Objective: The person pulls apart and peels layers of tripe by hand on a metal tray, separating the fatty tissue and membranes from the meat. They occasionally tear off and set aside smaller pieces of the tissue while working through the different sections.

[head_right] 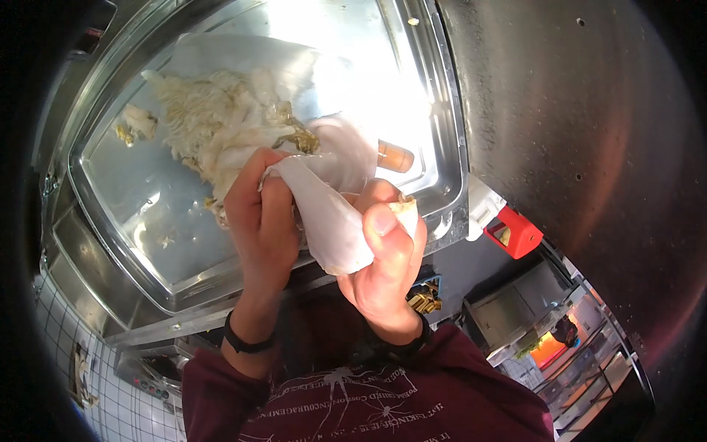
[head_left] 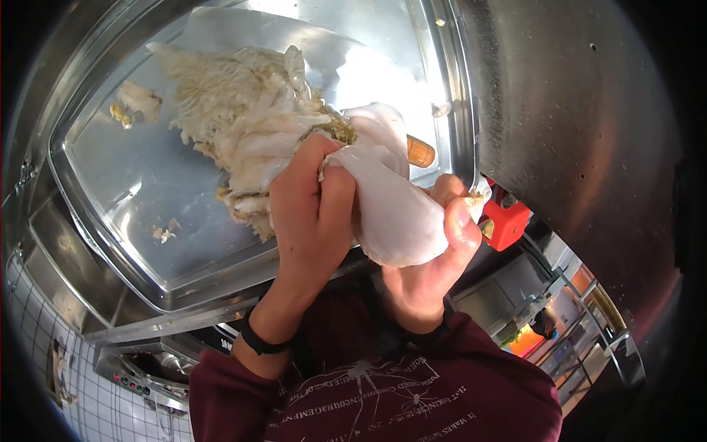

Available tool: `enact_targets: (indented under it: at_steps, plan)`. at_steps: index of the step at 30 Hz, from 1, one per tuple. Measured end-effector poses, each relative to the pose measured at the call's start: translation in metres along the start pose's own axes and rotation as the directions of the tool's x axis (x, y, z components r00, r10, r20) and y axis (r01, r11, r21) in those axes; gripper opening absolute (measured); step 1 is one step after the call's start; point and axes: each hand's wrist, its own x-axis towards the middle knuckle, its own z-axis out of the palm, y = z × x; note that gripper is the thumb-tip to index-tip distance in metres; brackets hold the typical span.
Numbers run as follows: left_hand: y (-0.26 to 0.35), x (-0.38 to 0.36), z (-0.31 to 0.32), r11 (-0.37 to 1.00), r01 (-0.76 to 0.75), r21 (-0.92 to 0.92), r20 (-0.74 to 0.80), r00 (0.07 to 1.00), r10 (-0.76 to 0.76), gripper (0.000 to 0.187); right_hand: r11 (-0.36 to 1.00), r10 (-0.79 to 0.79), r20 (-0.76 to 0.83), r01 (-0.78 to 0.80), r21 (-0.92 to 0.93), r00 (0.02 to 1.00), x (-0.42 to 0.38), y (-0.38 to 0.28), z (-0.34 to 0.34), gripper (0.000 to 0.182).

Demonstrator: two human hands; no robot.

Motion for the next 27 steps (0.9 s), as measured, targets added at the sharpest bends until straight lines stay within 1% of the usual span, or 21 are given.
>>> enact_targets:
  at_steps: [1,3,4,6,10,12,13,15,16,18,19,21,22,23,24,25,26,27]
  plan:
    - [-0.003,0.001,0.000,1.000,0.001,0.001,-0.003,1.000,-0.001,0.010,1.000,0.003,0.002,-0.003,0.001,1.000,-0.001,0.001,0.001,0.034]
    - [-0.009,0.004,0.002,0.956,-0.226,0.185,-0.098,0.964,0.247,0.010,0.997,-0.043,0.034,0.046,-0.065,0.998,-0.003,0.002,0.003,0.034]
    - [-0.008,0.004,0.000,0.956,-0.226,0.187,-0.101,0.964,0.247,0.010,0.997,-0.041,0.036,0.044,-0.064,0.998,-0.004,0.002,0.006,0.034]
    - [-0.006,0.006,-0.005,0.947,-0.227,0.229,-0.146,0.953,0.264,0.010,0.993,-0.011,-0.012,0.010,-0.118,1.000,-0.005,0.001,0.013,0.035]
    - [-0.006,0.003,-0.011,0.935,-0.243,0.259,-0.186,0.937,0.295,0.010,0.990,-0.045,0.037,0.050,-0.135,0.998,-0.007,0.003,0.013,0.036]
    - [-0.005,0.000,-0.013,0.958,-0.198,0.207,-0.199,0.950,0.240,0.010,0.991,-0.001,0.014,0.003,-0.133,1.000,-0.011,0.003,0.013,0.036]
    - [-0.004,-0.001,-0.012,0.957,-0.200,0.210,-0.201,0.949,0.242,0.010,0.991,-0.001,0.018,0.003,-0.131,1.000,-0.012,0.001,0.015,0.036]
    - [-0.004,-0.002,-0.013,0.973,-0.151,0.174,-0.205,0.961,0.186,0.010,0.981,0.010,-0.123,-0.033,-0.189,0.992,-0.015,0.001,0.023,0.035]
    - [-0.005,-0.001,-0.013,0.972,-0.155,0.178,-0.211,0.959,0.191,0.010,0.982,0.011,-0.114,-0.032,-0.187,0.993,-0.015,0.000,0.024,0.035]
    - [-0.007,-0.002,-0.015,0.965,-0.118,0.233,-0.213,0.962,0.169,0.008,0.970,-0.009,-0.195,-0.039,-0.241,0.981,-0.016,-0.001,0.026,0.034]
    - [-0.008,-0.002,-0.016,0.964,-0.123,0.235,-0.218,0.960,0.176,0.008,0.970,-0.010,-0.187,-0.035,-0.239,0.982,-0.017,-0.001,0.025,0.034]
    - [-0.010,-0.003,-0.019,0.921,-0.205,0.333,-0.188,0.942,0.277,0.006,0.988,-0.089,-0.105,0.075,-0.135,0.990,-0.019,0.000,0.019,0.023]
    - [-0.008,-0.003,-0.022,0.918,-0.209,0.336,-0.188,0.941,0.283,0.006,0.988,-0.090,-0.102,0.077,-0.131,0.991,-0.018,-0.002,0.013,0.023]
    - [-0.006,-0.003,-0.026,0.875,-0.232,0.424,-0.108,0.947,0.303,0.005,0.949,-0.086,-0.108,0.048,-0.312,0.990,-0.014,-0.005,0.004,0.025]
    - [-0.004,-0.004,-0.030,0.824,-0.259,0.504,-0.023,0.950,0.312,0.005,0.876,-0.084,-0.119,0.016,-0.483,0.989,-0.011,-0.008,-0.006,0.030]
    - [0.001,-0.006,-0.035,0.824,-0.262,0.502,-0.016,0.950,0.312,0.005,0.861,-0.130,-0.071,0.077,-0.504,0.989,-0.003,-0.010,-0.012,0.027]
    - [0.008,-0.008,-0.040,0.713,-0.322,0.623,0.140,0.942,0.303,0.004,0.772,-0.205,-0.080,0.111,-0.626,0.976,0.004,-0.016,-0.013,0.025]
    - [0.016,-0.012,-0.043,0.579,-0.391,0.716,0.289,0.920,0.263,0.005,0.771,-0.199,-0.027,0.139,-0.622,0.980,0.014,-0.022,-0.016,0.022]
